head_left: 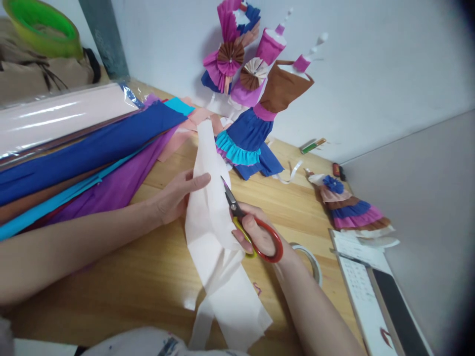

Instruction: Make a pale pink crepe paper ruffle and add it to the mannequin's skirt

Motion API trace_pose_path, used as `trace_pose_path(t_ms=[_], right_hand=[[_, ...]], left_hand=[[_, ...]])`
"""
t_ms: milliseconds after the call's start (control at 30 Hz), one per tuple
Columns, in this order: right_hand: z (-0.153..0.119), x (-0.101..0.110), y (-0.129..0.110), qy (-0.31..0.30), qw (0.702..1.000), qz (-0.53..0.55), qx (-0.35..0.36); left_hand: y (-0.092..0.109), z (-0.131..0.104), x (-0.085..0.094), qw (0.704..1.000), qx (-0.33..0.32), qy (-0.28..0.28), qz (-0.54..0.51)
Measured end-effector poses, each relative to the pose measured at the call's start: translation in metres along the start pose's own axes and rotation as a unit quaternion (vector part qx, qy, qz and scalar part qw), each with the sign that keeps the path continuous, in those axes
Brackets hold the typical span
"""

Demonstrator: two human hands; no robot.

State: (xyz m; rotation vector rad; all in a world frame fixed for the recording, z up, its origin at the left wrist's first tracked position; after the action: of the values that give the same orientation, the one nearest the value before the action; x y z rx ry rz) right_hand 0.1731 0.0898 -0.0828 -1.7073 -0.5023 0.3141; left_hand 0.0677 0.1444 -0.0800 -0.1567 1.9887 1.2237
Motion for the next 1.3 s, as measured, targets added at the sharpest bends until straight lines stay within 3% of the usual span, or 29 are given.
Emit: trace_pose_path(t_ms=[400, 567, 933, 1133, 1300], right_hand=[[0.0, -0.008, -0.005, 0.008, 1.0, -0.028, -0.005], [-0.001, -0.007, -0.004, 0.018, 0.999, -0.032, -0.012], [-0.004, -0.007, -0.013, 0.015, 0.998, -0.062, 0.009], [-0.007, -0.012, -0.013, -0.002, 0.999, -0.045, -0.023], [-0.009, -0.015, -0.017, -0.03, 0.999, -0.014, -0.006]], left_hand=[[0.013, -0.001, 0.01, 0.995, 0.039, 0.082, -0.031], [0.018, -0.005, 0.017, 0.991, 0.013, 0.131, -0.006], [0.019, -0.005, 0.009, 0.998, -0.01, 0.065, 0.0], [0.019, -0.005, 0.012, 0.997, -0.032, 0.064, 0.013], [0.019, -0.005, 0.009, 0.997, -0.043, 0.055, 0.037]])
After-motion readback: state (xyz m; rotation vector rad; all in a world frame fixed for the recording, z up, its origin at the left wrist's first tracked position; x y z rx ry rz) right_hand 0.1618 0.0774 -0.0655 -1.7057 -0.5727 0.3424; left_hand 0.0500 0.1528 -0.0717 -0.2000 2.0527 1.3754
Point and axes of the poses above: each hand's wrist, its own z-axis towards the middle knuckle, its own x-axis out of the back of the hand, y = z × x, the point moved 10 cm from there along z, towards the middle knuckle, and after that the axes turned 7 degrees about -z, right-handed, at the moved point
